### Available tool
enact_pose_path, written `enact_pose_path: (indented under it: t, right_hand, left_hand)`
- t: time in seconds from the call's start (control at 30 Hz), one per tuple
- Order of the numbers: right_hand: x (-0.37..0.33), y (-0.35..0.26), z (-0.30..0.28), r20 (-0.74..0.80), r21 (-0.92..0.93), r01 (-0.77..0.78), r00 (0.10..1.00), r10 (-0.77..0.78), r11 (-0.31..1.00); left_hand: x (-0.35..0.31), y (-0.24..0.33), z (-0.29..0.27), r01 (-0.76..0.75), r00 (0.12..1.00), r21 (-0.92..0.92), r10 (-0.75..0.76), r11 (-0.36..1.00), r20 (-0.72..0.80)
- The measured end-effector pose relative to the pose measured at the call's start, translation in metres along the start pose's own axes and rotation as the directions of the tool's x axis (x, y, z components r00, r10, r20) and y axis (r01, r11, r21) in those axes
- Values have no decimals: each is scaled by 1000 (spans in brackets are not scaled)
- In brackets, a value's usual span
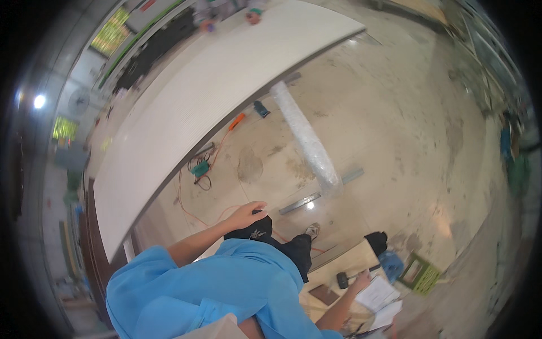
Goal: The person smooths a large white corrugated sheet on a workbench using a small handheld tool. They move the tool repeatedly across the surface, then flip the sheet over and continue smoothing the other side.
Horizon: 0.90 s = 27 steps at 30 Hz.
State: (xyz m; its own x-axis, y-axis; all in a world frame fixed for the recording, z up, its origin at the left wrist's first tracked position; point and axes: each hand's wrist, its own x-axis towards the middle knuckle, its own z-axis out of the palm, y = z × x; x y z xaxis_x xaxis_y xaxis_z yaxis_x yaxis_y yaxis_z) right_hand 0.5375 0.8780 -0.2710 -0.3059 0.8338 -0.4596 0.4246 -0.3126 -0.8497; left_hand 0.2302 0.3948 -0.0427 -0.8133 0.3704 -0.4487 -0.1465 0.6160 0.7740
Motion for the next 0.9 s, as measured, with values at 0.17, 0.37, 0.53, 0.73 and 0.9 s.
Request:
enact_pose_path:
  t: [0.17,0.37,0.53,0.73,0.9]
  right_hand:
    - [-100,-199,213,564,-30,797,512,-648,603]
    - [-307,-262,322,796,561,826,-517,-315,60]
    - [-344,-208,382,983,150,969,-167,71,199]
    - [-526,-152,447,833,536,831,-549,62,151]
    - [-781,-122,563,350,929,370,-889,-295,-12]
  left_hand:
    - [2,25,37,229,957,-806,-278,545,83]
    - [-30,39,29,-24,1000,-936,2,-352,-26]
    - [-154,-46,-17,-471,877,-743,-343,-476,-336]
    - [-363,-195,20,-792,421,-608,-761,-43,-494]
    - [-505,-252,107,-797,14,-582,-959,160,-283]
